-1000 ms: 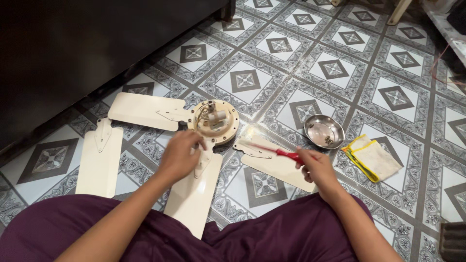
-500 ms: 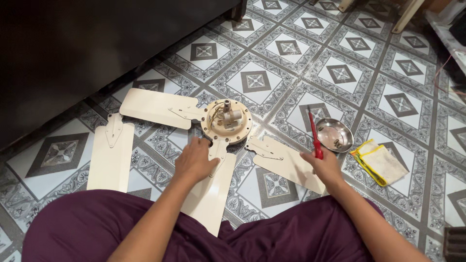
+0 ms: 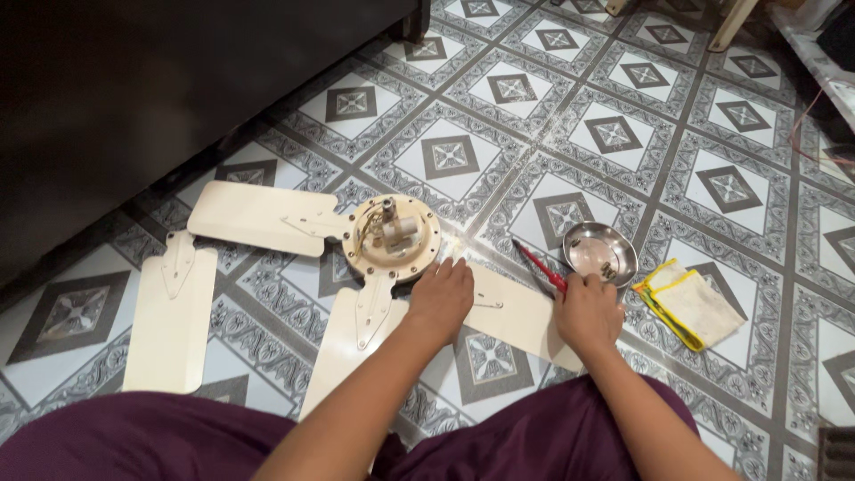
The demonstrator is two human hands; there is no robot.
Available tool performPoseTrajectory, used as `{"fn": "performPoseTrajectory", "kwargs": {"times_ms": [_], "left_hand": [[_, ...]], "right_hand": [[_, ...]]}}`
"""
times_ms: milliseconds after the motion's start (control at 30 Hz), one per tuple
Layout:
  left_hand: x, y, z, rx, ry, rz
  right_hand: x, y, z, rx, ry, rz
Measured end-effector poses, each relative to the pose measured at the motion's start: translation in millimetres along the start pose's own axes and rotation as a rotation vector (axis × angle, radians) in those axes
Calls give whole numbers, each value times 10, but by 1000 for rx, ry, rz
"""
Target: The person sits on the floor and uses a red screwdriver to loosen and remove screws from the blades of a ceiling fan. They detach one blade and set it aside, then continue to loosen screws on the remaining blades.
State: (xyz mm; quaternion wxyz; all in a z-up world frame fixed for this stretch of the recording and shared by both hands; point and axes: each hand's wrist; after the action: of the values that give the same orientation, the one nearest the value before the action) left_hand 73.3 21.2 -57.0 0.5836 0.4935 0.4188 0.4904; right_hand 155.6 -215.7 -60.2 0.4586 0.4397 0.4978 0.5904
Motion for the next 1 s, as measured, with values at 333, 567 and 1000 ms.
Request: {"fn": "performPoseTrajectory", "kwargs": {"times_ms": [333,567,1000], "left_hand": [[-28,-19,513,287,74,23],[-51,700,381,176,207,-677],[119,1064,55,-333,482,-1453]], "right_hand": [[110,36,-18,-129,124,98],[139,159,9,-42,102,238],[570,937,-140,-178,-78,444]]}}
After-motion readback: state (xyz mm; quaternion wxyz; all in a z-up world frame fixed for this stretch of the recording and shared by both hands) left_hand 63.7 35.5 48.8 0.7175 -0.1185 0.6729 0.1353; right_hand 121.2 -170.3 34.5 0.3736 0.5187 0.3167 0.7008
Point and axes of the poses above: each hand's wrist, its own z-axis towards the middle knuckle, its own y-axis out of the back of the hand, x = y × z, and after that the axes turned 2 degrees about -z, right-handed
